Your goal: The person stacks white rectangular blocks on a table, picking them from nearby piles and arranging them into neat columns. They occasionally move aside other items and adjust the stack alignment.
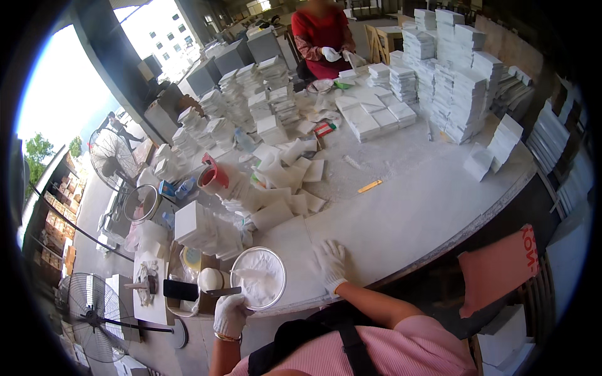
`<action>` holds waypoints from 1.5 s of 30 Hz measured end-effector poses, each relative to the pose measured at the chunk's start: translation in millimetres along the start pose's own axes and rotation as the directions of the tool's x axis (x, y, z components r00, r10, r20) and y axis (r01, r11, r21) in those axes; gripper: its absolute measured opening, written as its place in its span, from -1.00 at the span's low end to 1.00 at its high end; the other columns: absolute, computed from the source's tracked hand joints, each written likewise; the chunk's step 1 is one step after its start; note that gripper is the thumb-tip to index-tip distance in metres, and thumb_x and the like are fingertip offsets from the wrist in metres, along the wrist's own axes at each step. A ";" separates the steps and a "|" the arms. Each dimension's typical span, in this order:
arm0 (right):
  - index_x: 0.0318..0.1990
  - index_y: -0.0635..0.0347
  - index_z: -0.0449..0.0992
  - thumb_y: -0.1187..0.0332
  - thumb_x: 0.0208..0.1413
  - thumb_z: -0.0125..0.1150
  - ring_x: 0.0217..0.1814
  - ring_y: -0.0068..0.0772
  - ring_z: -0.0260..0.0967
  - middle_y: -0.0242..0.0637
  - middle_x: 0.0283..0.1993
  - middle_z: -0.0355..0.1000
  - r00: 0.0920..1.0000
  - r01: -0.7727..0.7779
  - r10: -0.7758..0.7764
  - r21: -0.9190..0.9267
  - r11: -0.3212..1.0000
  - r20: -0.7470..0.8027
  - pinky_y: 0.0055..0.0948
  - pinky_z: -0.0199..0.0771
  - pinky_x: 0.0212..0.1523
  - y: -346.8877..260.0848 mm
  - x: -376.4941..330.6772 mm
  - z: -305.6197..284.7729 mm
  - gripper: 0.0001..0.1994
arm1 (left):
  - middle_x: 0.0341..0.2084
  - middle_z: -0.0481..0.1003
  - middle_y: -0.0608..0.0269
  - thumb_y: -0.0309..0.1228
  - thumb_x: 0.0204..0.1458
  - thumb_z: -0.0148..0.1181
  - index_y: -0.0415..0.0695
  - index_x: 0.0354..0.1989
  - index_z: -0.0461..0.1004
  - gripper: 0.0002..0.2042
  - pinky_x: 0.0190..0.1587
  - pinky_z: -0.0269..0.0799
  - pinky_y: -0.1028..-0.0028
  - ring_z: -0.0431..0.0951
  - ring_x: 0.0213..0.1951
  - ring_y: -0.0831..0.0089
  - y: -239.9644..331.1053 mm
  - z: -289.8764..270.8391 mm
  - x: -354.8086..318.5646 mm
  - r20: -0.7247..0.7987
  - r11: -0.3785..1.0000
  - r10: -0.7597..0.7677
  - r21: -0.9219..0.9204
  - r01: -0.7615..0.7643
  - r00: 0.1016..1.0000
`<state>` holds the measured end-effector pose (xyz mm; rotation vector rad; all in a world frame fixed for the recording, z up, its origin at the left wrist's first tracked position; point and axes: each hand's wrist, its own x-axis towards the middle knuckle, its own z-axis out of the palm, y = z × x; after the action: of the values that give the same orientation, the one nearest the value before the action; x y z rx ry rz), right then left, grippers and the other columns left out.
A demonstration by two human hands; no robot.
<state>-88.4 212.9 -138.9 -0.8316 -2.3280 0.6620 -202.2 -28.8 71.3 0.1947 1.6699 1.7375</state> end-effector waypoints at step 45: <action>0.07 0.23 0.52 0.24 0.19 0.28 0.02 -0.46 0.48 -0.22 0.03 0.51 0.896 -0.443 0.402 0.416 0.794 0.187 -0.42 0.45 0.05 19.5 -12.2 -80.9 -0.64 | -0.23 0.57 0.21 -0.19 0.18 0.16 -0.27 0.04 0.47 -0.59 -0.38 0.50 0.54 0.57 -0.44 0.53 -184.0 0.1 139.8 0.323 0.934 -0.249 0.331 0.138 0.913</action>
<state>-19.8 238.3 -97.4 -1.1220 -1.9346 1.3975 -235.6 35.6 -148.0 0.4444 1.6065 1.2049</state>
